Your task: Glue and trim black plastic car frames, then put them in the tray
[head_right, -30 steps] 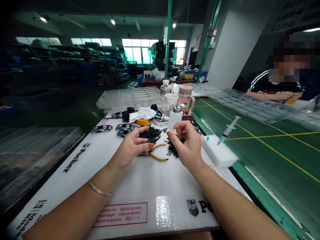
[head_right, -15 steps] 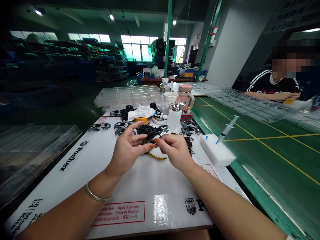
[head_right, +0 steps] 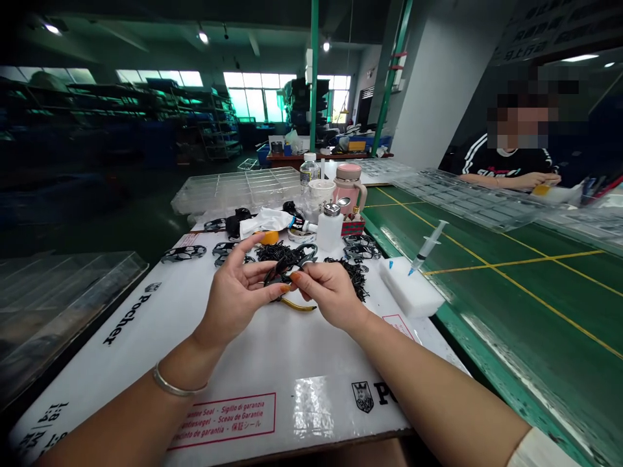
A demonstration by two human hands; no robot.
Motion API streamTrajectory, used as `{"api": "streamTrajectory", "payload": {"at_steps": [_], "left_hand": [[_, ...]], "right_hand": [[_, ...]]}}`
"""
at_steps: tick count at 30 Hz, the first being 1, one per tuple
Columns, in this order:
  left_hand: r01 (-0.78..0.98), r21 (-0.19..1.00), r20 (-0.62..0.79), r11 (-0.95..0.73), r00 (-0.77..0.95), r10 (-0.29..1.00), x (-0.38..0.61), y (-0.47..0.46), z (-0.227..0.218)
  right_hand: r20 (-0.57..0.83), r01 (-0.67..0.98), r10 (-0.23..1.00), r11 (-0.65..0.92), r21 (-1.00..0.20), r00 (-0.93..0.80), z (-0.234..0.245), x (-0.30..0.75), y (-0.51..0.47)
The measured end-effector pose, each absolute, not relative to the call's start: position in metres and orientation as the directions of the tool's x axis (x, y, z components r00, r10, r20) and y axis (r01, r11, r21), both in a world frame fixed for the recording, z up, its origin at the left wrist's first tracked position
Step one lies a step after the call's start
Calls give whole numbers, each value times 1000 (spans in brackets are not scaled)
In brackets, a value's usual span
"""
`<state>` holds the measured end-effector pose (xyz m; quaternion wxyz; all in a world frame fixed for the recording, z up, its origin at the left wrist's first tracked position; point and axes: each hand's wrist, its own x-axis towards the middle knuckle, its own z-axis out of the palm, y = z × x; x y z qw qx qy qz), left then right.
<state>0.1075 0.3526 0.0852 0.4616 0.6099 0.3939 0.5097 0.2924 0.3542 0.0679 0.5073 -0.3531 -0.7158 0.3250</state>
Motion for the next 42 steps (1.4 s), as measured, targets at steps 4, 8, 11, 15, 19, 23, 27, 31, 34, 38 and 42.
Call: {"api": "streamTrajectory", "payload": {"at_steps": [4,8,11,15,19,23,27,31,34,38,42], "left_hand": [[-40,962,273,-271,208,939,109,350,87],[-76,969,246,-235,240,939,110,352,83],[-100,961,272,-257,186,944,107,360,81],[-175,937,312,-301,38,949,97,378,79],[-315,909,264,-273,-69,962,87,393,72],[-302,925,213,-232,-95,972,87,401,62],[-232,940,227,-250,-125,966,89,402,59],[-196,942,248,-273,-146,958,88,400,60],[-159,936,295,-314,-131,946,88,399,59],[-137,933,323,-333,-90,942,90,397,59],[-134,932,331,-337,-61,942,91,397,58]], "right_hand": [[503,147,841,533,-833,-202,72,288,349],[465,140,861,496,-857,-206,71,291,353],[446,190,869,485,-854,-216,70,306,365],[508,329,861,484,-811,-13,69,327,378],[510,578,860,419,-700,-5,67,323,385],[362,813,910,361,-456,-201,73,306,404],[185,939,953,277,-204,-241,80,291,433],[71,967,966,253,-38,-250,72,276,449],[47,963,962,266,40,-268,64,269,453],[64,969,969,234,81,-239,58,269,455],[117,977,971,207,42,-210,57,270,450]]}}
